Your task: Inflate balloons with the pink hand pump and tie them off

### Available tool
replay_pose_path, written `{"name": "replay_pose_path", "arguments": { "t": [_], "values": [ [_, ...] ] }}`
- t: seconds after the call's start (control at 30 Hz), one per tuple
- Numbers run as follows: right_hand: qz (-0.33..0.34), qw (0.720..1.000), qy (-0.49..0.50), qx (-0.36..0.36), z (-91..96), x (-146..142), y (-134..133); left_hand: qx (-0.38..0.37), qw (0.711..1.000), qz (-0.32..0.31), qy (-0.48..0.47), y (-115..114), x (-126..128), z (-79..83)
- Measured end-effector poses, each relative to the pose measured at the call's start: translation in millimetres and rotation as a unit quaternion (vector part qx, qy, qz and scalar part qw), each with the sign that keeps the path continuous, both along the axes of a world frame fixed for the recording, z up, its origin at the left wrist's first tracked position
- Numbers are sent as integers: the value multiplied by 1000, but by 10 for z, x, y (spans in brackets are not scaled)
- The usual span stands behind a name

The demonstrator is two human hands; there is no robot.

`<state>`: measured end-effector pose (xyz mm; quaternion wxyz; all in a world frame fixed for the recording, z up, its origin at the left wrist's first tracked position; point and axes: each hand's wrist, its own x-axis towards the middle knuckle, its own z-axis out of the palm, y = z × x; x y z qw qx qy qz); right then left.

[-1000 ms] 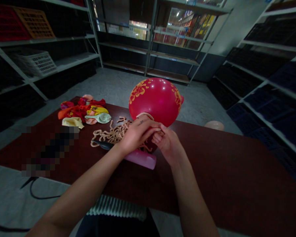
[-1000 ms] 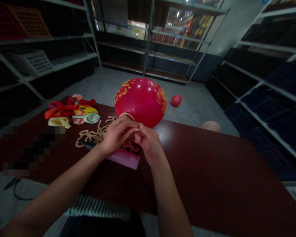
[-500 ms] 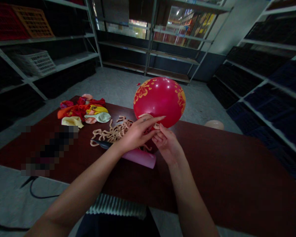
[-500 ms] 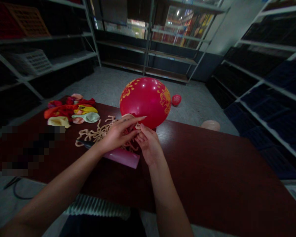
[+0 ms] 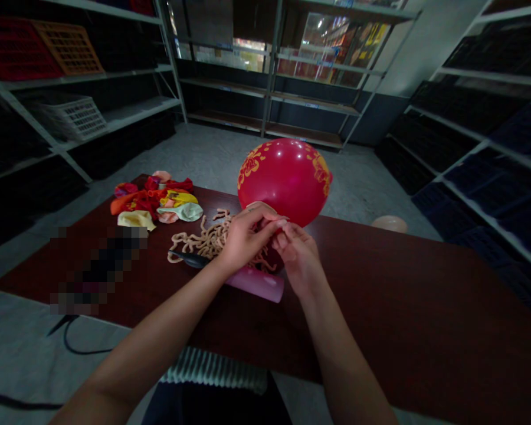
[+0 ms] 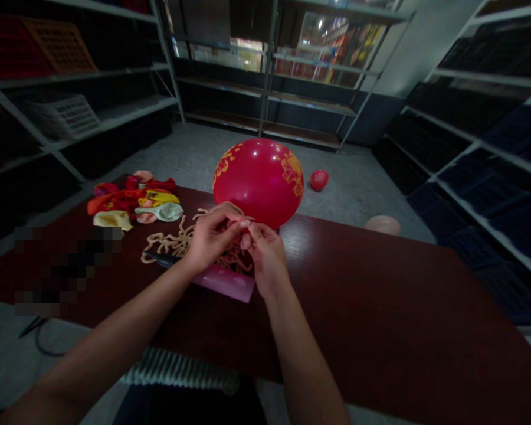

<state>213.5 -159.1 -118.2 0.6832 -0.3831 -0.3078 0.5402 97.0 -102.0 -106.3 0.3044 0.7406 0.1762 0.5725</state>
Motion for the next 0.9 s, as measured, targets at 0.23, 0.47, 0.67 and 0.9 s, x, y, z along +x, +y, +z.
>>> {"name": "replay_pose_path", "arguments": {
  "t": [0.23, 0.47, 0.67, 0.9],
  "values": [
    [-115, 972, -201, 34, 22, -60, -24, -102, 994, 19, -36, 4, 20, -26],
    [-167, 903, -393, 43, 6, -53, -80, -180, 981, 27, -64, 0, 34, 4],
    [-208, 823, -527, 39, 0, -19, -105, -215, 976, 10, -41, 25, -7, 37],
    [-204, 840, -500, 45, -2, -53, -104, -104, 990, 77, 59, 74, -82, 21]
  ]
}}
